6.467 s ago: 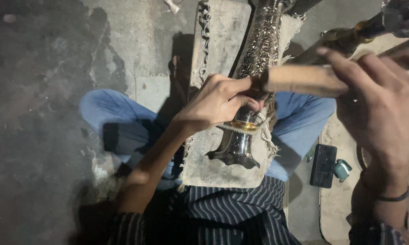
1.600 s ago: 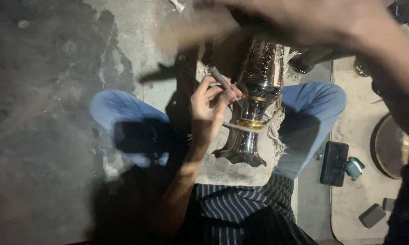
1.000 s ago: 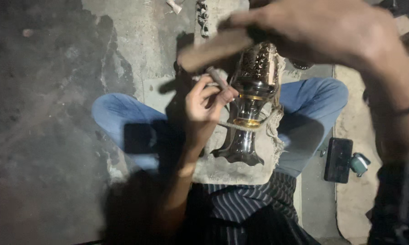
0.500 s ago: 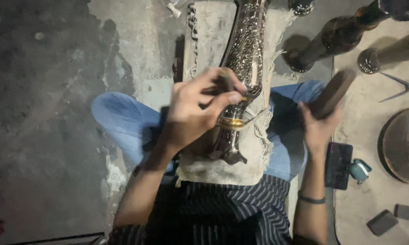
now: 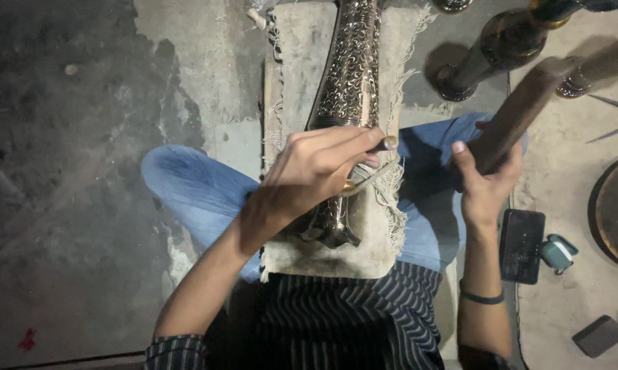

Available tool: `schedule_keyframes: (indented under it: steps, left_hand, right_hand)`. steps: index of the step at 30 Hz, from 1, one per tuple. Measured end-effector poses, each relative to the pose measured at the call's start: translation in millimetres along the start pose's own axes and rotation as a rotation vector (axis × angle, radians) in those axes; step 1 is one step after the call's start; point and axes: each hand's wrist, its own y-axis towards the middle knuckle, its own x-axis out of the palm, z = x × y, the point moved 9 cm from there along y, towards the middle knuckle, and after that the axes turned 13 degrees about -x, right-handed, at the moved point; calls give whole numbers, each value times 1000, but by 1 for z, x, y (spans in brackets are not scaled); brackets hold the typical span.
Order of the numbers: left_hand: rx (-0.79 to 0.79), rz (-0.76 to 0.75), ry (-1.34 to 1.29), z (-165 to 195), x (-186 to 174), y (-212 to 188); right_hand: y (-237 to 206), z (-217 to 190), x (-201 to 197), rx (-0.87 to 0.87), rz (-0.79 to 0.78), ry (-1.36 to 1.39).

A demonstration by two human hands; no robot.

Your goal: The person sits cross-legged on the floor with an ornate brass vase resting on a cloth pad. They hold a steel punch against the vase's surface and strike it with a wooden mallet, repositioning the punch repeatedly to work the metal around the vase's body and neck.

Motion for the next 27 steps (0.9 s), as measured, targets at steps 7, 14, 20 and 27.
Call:
schedule_keyframes:
  steps: [7, 14, 20, 27]
  left_hand:
    - [-19, -123, -126, -3, 7, 8]
    - [-3, -95, -88, -4, 6, 6]
    - [51, -105, 17, -1, 15, 6]
    - [14, -132, 113, 1, 22, 12]
  right_hand:
    - [17, -63, -7, -438, -299, -617]
    - [29, -101, -14, -522, -262, -560]
    - [13, -55, -36, -298, -221, -280]
    - [7, -58, -44, -582, -233, -346]
